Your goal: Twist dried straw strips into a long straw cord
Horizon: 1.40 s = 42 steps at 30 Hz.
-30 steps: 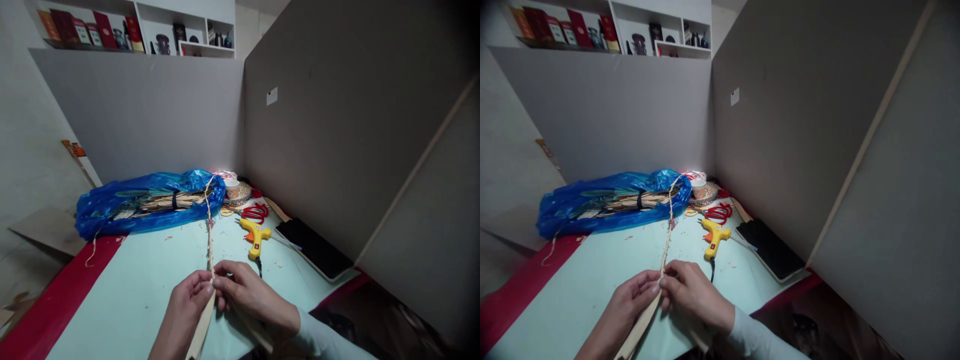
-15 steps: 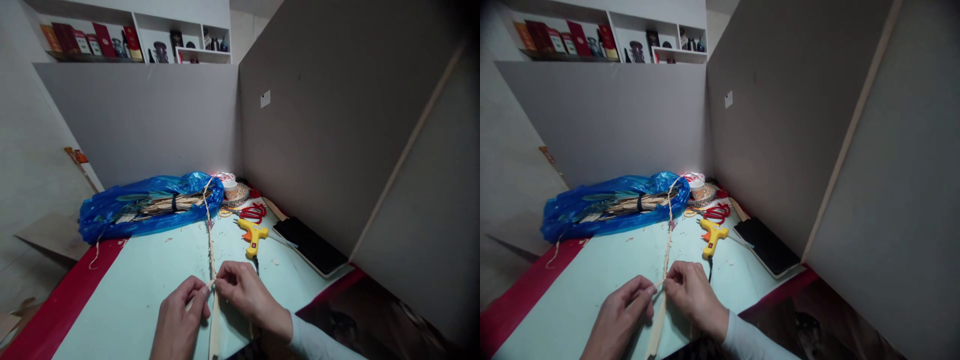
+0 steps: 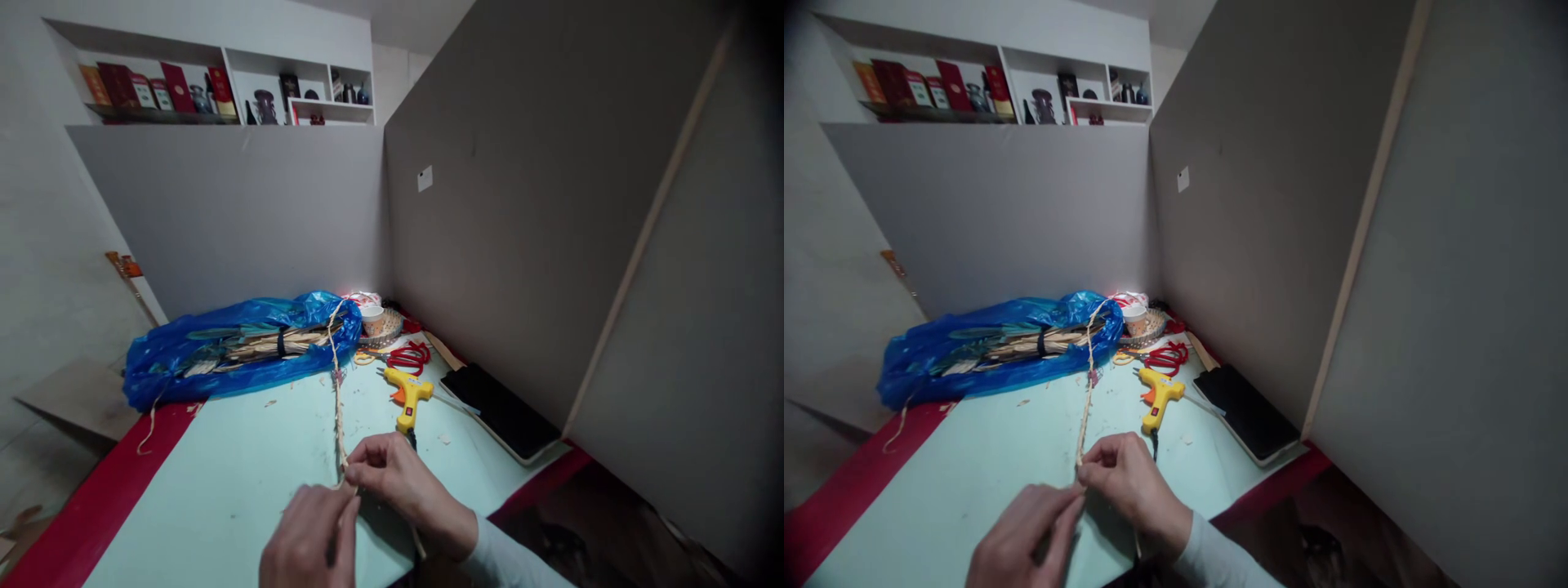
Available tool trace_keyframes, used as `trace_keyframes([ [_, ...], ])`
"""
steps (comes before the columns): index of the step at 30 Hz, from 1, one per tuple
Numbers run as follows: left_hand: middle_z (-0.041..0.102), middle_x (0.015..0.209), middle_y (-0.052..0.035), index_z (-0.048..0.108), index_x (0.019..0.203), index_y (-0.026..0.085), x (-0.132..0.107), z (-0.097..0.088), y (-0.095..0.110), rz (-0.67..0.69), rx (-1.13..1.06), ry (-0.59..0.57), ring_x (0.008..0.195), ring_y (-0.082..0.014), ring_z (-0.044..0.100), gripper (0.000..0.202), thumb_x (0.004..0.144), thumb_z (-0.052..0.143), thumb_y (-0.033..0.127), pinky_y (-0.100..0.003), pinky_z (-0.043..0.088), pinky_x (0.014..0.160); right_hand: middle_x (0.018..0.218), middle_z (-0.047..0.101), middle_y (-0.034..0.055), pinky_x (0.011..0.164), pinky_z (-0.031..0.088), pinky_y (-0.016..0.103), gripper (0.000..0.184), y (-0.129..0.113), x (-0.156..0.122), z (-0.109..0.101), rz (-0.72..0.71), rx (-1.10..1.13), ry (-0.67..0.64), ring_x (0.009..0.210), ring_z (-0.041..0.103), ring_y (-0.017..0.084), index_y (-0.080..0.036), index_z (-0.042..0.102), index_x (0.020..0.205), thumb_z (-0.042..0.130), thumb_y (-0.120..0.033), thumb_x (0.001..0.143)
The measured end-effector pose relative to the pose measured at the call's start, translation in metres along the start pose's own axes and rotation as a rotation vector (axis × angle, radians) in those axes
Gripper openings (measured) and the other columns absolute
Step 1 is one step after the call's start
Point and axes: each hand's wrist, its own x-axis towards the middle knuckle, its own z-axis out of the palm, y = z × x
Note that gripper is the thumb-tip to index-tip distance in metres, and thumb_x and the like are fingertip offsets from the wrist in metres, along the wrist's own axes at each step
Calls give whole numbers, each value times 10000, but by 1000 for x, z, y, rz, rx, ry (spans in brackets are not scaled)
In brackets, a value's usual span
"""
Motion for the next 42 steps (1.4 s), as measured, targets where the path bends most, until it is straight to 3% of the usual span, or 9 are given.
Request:
trace_keyframes([
  [4, 679, 855, -48, 657, 919, 206, 29, -18, -6, -657, -534, -303, 814, -221, 626, 287, 811, 569, 457, -300, 463, 730, 584, 558, -11, 518, 297, 196, 158, 0, 0, -2, -21, 96, -55, 536, 414, 74, -92, 668, 705, 660, -249, 690],
  [6, 630, 728, -29, 641, 832, 170, 42, -16, -8, -794, -877, -464, 683, -183, 590, 376, 790, 558, 534, -283, 445, 655, 605, 570, -8, 526, 305, 195, 197, 0, 0, -3, -31, 140, -61, 547, 425, 76, -94, 668, 732, 678, -286, 696],
  [8, 593, 674, -24, 624, 750, 141, 51, -12, -10, -863, -1059, -497, 610, -147, 536, 457, 771, 548, 591, -263, 414, 615, 631, 596, 3, 544, 330, 198, 235, 0, -2, -4, -27, 183, -63, 564, 463, 86, -97, 663, 763, 685, -324, 705],
  [14, 501, 597, 31, 586, 677, 136, 52, -5, -9, -732, -984, -515, 539, -83, 426, 287, 678, 722, 388, -200, 330, 513, 676, 654, 29, 627, 409, 226, 213, -2, -4, -6, -47, 184, -116, 632, 577, 129, -105, 650, 800, 663, -303, 721],
  [20, 315, 462, 125, 479, 665, 199, 40, 7, -13, -889, -998, -488, 362, -33, 131, 262, 723, 615, 416, -200, 67, 363, 722, 676, 50, 605, 408, 220, 164, 4, -3, -1, -51, -50, -48, 655, 590, 141, -110, 654, 834, 547, -204, 755],
  [26, 438, 477, 65, 504, 529, 168, 40, -1, -9, -750, -739, -380, 469, -85, 362, 248, 697, 617, 310, -220, 262, 488, 643, 646, 31, 563, 339, 221, 192, 0, -13, 0, -173, -576, 76, 598, 524, 126, -140, 697, 768, 523, -216, 798],
  [33, 602, 568, 3, 590, 575, 147, 39, -6, -4, -717, -677, -397, 585, -141, 518, 207, 735, 579, 279, -257, 365, 615, 641, 644, 31, 535, 314, 230, 181, -14, -27, 2, -161, -766, 130, 569, 529, 124, -152, 659, 743, 528, -236, 836],
  [38, 450, 395, 71, 624, 626, 134, 35, -4, -4, -864, -790, -357, 403, -80, 354, 229, 733, 617, 336, -211, 235, 451, 737, 648, 65, 539, 337, 286, 165, 5, -36, 29, -428, -1088, 194, 614, 581, 183, -150, 616, 847, 453, -136, 868],
  [42, 528, 465, 43, 642, 666, 124, 31, -3, -9, -931, -973, -328, 429, -69, 399, 235, 686, 700, 351, -188, 260, 454, 764, 642, 115, 518, 357, 315, 228, 15, -39, 38, -754, -1348, 188, 643, 586, 229, -77, 616, 950, 441, -30, 814],
])
